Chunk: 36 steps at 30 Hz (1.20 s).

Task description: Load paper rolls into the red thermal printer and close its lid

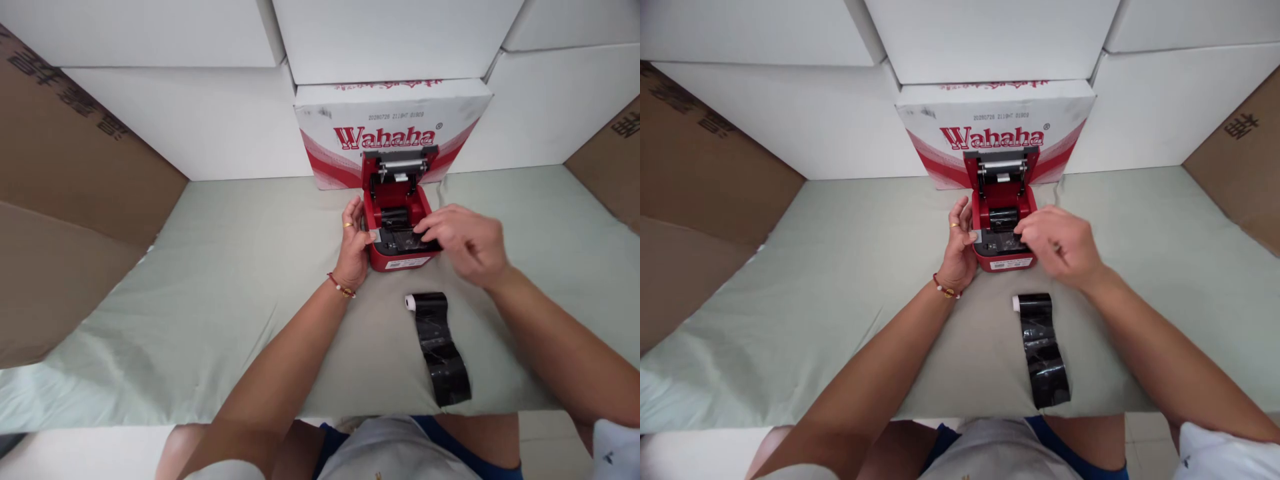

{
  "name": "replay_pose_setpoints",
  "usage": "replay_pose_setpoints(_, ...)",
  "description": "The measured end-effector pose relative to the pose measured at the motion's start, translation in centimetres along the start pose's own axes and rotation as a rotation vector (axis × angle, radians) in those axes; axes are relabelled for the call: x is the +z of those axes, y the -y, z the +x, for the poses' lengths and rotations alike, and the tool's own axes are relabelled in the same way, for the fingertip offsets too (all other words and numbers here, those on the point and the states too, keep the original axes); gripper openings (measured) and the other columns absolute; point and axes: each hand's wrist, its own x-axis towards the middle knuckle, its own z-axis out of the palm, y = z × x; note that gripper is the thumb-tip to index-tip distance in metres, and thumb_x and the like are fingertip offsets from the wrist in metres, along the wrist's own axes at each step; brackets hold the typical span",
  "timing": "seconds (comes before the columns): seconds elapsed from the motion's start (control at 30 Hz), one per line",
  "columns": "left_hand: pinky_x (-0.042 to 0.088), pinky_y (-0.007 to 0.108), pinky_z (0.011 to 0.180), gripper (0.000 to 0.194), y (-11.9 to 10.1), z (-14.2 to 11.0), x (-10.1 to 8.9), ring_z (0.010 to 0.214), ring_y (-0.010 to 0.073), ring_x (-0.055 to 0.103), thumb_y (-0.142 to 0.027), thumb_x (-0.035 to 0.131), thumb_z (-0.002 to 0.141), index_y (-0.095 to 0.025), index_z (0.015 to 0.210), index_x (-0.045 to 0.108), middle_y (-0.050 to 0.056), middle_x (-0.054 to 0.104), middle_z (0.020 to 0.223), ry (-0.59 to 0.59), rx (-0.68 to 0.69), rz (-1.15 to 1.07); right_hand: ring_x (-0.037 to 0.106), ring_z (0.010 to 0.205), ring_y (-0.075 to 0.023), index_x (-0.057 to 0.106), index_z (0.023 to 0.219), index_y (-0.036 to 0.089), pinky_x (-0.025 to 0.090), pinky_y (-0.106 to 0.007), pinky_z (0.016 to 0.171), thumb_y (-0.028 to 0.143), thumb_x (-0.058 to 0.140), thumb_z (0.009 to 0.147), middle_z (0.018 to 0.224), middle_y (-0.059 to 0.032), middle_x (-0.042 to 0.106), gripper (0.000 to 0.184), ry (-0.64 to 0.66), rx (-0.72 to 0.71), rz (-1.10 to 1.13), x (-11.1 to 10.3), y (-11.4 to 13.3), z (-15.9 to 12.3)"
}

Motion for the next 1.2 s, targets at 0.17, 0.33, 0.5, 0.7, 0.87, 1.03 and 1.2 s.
replay_pose_setpoints(0.17,0.042,0.051,0.132,0.070,0.1,0.2,0.3,0.163,0.0275,0.045,-0.065,0.069,0.094,-0.038,0.154,0.044,0.008,0.047,0.172,-0.056,-0.041,-0.071,0.074,0.064,-0.0240,0.083,0.092,0.027,0.059,-0.041,0.067,0.046,0.065,0.103,0.073,-0.0039,0.079,0.028,0.397,0.455,-0.167,-1.4,0.6,7.0)
replay_pose_setpoints(0.33,0.043,0.050,0.131,0.060,0.0,0.5,0.5,0.158,0.0281,0.051,-0.059,0.074,0.092,-0.029,0.140,0.055,0.010,0.058,0.162,-0.116,-0.094,-0.069,0.077,0.087,-0.0309,0.086,0.117,0.030,0.057,-0.043,0.078,0.027,0.072,0.090,0.105,-0.0072,0.086,0.030,0.717,0.229,-0.676,1.9,-2.3,10.4)
replay_pose_setpoints(0.5,0.045,0.048,0.127,0.054,-0.2,0.5,0.8,0.152,0.0276,0.057,-0.049,0.075,0.091,-0.027,0.136,0.056,0.011,0.061,0.158,-0.146,-0.113,-0.121,0.076,0.083,-0.0340,0.086,0.103,0.025,0.056,-0.046,0.076,0.035,0.085,0.081,0.093,-0.0130,0.083,0.024,0.769,0.239,-0.804,4.3,-5.0,10.3)
replay_pose_setpoints(0.7,0.046,0.047,0.124,0.050,0.0,0.6,1.2,0.145,0.0263,0.061,-0.046,0.071,0.092,-0.026,0.135,0.055,0.011,0.065,0.152,-0.185,-0.099,-0.071,0.074,0.084,-0.0298,0.082,0.114,0.025,0.053,-0.040,0.070,0.034,0.078,0.086,0.099,-0.0113,0.084,0.030,0.672,0.222,-0.742,3.3,-4.7,9.6)
replay_pose_setpoints(0.87,0.050,0.046,0.119,0.043,-0.3,0.6,1.3,0.135,0.0254,0.067,-0.042,0.071,0.092,-0.025,0.129,0.059,0.010,0.071,0.141,-0.180,-0.109,-0.035,0.072,0.083,-0.0281,0.080,0.115,0.027,0.051,-0.039,0.070,0.030,0.072,0.090,0.097,-0.0077,0.083,0.026,0.574,0.323,-0.659,1.6,-3.0,8.2)
replay_pose_setpoints(1.03,0.051,0.046,0.118,0.041,-0.8,0.5,1.3,0.133,0.0261,0.068,-0.044,0.071,0.091,-0.024,0.124,0.060,0.009,0.073,0.137,-0.156,-0.134,-0.034,0.075,0.090,-0.0313,0.078,0.125,0.024,0.053,-0.040,0.071,0.026,0.065,0.094,0.105,-0.0108,0.084,0.034,0.547,0.361,-0.641,1.4,-2.4,7.3)
replay_pose_setpoints(1.2,0.050,0.047,0.119,0.041,-1.0,0.5,1.5,0.131,0.0259,0.069,-0.044,0.072,0.089,-0.024,0.121,0.060,0.009,0.074,0.135,-0.170,-0.147,-0.083,0.077,0.105,-0.0354,0.076,0.136,0.023,0.059,-0.046,0.086,0.032,0.057,0.100,0.118,-0.0140,0.084,0.041,0.402,0.339,-0.588,2.1,-3.2,6.9)
